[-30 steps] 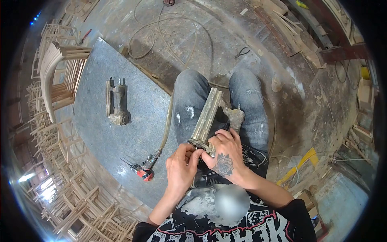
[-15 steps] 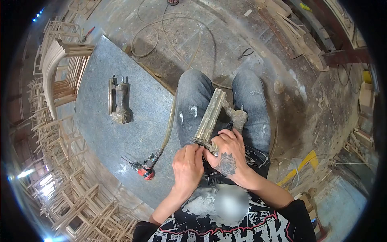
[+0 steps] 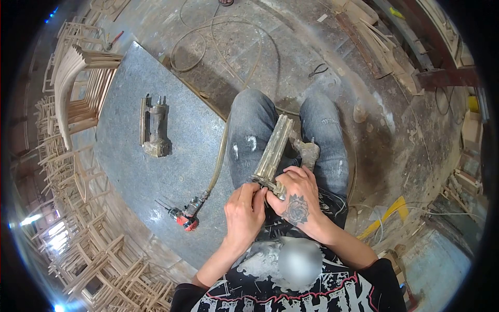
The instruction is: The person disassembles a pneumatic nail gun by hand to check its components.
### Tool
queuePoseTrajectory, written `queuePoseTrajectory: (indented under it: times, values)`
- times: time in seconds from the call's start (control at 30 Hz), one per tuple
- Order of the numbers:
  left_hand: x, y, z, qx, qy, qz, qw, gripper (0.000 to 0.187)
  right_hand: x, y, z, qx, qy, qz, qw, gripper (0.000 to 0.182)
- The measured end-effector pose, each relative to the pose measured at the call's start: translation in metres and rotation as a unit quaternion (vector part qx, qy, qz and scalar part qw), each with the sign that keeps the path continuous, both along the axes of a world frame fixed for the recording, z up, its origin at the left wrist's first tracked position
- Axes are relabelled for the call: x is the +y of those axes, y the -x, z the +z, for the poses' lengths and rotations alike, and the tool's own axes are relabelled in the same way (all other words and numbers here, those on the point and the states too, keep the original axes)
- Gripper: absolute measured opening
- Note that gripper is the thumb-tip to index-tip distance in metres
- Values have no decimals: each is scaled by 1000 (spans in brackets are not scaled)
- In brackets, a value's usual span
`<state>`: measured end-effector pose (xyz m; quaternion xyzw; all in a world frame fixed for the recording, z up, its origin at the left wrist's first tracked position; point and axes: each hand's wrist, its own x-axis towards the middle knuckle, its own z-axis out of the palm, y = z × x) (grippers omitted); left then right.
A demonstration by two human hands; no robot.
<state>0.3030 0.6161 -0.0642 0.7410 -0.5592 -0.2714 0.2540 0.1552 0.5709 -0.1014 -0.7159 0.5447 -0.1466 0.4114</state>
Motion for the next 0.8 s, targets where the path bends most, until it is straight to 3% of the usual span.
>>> queuePoseTrajectory:
  times: [0.17,0.27,0.67,0.8]
  values:
    - [-8,-2,15,57,-76,29,995,12,0,1,-1,1,4,-3,1000,41]
    - [-4,-5,9,3,-57,-9,998,12,0,0,-2,-1,12,-5,1000,41]
    - [-8,-4,4,-17,5,-34,999,11,1,2,-2,3,12,-5,1000,41]
    - [-5,-17,13,37,-37,71,996,16,-2,3,2,-3,8,-16,1000,42]
